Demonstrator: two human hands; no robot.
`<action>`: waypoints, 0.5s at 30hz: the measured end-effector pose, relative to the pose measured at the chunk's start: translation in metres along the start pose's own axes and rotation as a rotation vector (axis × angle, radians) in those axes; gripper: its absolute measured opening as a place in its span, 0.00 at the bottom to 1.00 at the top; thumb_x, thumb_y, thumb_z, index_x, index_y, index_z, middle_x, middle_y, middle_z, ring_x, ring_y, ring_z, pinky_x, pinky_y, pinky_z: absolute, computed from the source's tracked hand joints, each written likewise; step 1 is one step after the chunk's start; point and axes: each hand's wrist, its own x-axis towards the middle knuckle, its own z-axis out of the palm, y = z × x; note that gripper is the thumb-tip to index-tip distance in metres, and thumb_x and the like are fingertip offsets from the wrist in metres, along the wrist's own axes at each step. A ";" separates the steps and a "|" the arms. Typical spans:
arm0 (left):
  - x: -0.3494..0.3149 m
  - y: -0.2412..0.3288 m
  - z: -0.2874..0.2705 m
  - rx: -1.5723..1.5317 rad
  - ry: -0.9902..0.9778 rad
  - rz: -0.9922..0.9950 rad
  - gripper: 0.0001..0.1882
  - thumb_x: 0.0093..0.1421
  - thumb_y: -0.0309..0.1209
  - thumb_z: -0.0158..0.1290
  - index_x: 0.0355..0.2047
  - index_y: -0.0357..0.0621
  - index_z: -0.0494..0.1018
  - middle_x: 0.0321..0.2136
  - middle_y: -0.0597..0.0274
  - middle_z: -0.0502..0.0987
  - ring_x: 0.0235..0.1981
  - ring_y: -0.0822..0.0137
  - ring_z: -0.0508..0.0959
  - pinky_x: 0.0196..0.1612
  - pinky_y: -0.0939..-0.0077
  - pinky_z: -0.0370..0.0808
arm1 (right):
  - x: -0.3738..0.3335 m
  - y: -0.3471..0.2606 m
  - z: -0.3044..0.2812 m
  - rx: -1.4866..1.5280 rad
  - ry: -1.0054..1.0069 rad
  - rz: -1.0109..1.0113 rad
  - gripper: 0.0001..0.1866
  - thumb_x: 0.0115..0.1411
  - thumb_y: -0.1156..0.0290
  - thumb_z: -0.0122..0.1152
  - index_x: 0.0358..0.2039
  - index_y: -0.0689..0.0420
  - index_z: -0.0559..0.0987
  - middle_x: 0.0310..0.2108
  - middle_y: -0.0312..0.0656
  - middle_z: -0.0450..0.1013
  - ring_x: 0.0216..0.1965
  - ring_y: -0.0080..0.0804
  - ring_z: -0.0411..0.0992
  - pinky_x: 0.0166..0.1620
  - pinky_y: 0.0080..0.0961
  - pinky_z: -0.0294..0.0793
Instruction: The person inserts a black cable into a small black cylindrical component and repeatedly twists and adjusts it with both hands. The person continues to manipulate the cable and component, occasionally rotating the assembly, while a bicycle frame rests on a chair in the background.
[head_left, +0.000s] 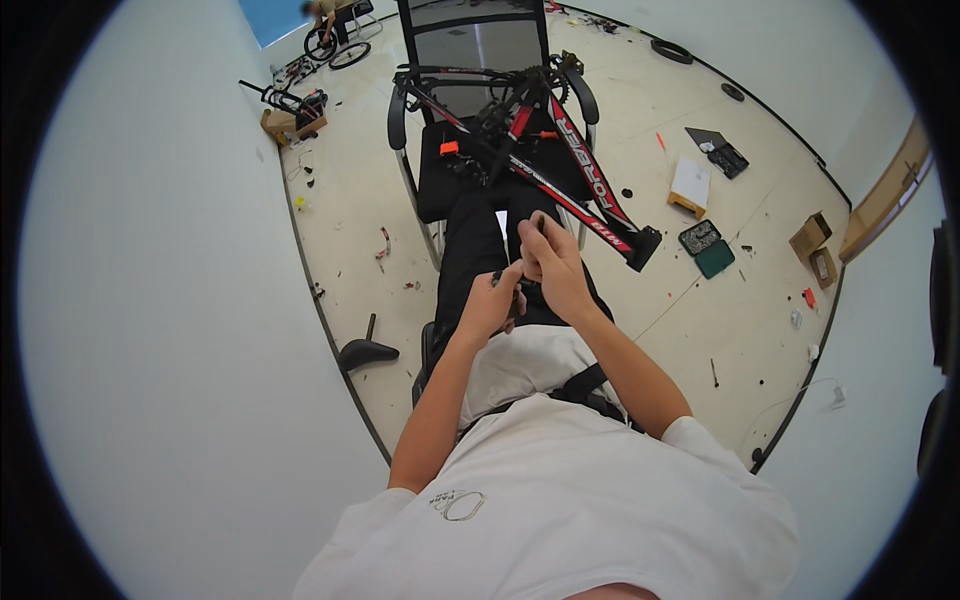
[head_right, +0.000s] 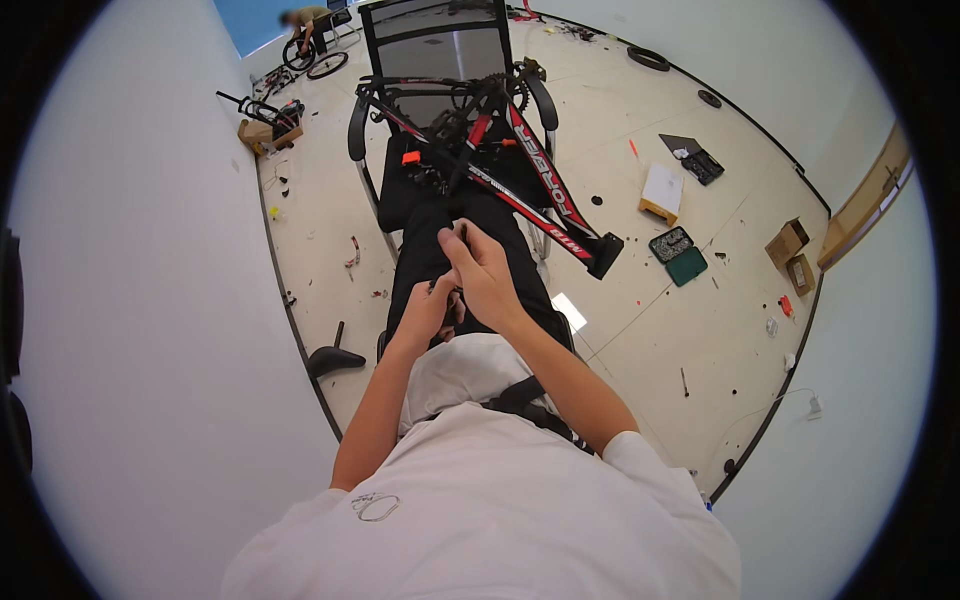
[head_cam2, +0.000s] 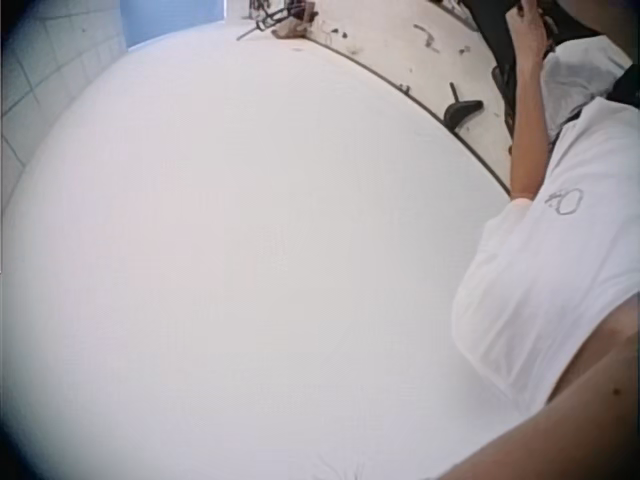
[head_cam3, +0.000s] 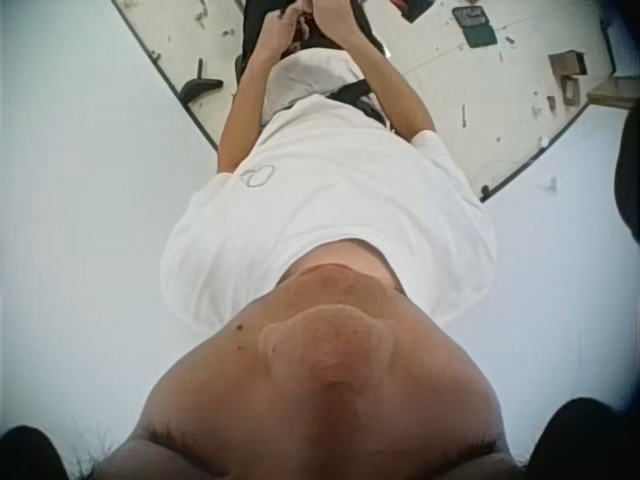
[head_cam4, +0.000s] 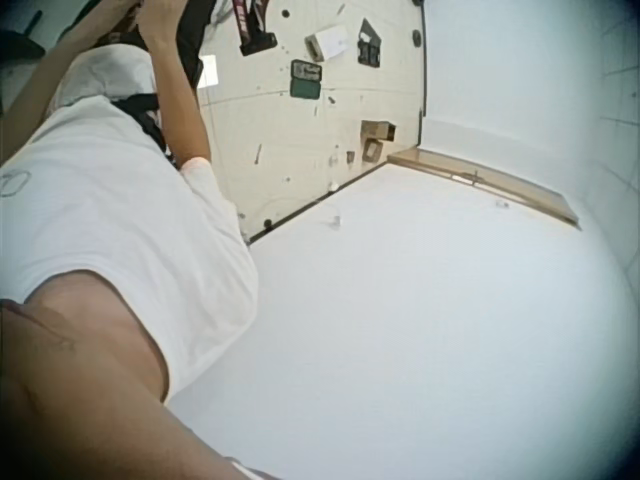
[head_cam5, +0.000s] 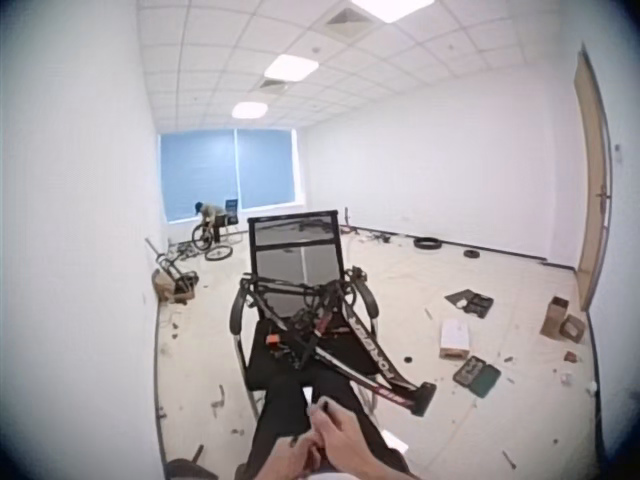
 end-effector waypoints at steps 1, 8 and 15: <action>0.001 -0.001 -0.002 -0.014 -0.046 0.014 0.22 0.64 0.45 0.47 0.18 0.42 0.66 0.14 0.61 0.71 0.09 0.74 0.65 0.12 0.78 0.64 | -0.001 0.001 0.002 -0.011 0.002 -0.046 0.12 0.67 0.67 0.48 0.26 0.55 0.64 0.17 0.28 0.55 0.16 0.15 0.52 0.19 0.19 0.50; 0.005 -0.025 0.014 0.087 -0.023 0.426 0.25 0.65 0.48 0.48 0.20 0.41 0.69 0.14 0.67 0.68 0.14 0.77 0.65 0.18 0.79 0.65 | -0.024 -0.006 0.000 -0.649 -0.300 -0.502 0.07 0.55 0.72 0.61 0.24 0.57 0.72 0.12 0.37 0.65 0.12 0.29 0.62 0.16 0.26 0.56; 0.007 -0.010 -0.008 0.180 0.047 0.286 0.16 0.60 0.44 0.53 0.27 0.43 0.68 0.19 0.66 0.69 0.21 0.74 0.67 0.25 0.75 0.65 | -0.041 -0.005 0.009 -0.942 -0.542 -0.840 0.13 0.50 0.67 0.67 0.21 0.57 0.71 0.20 0.42 0.68 0.23 0.41 0.70 0.25 0.34 0.68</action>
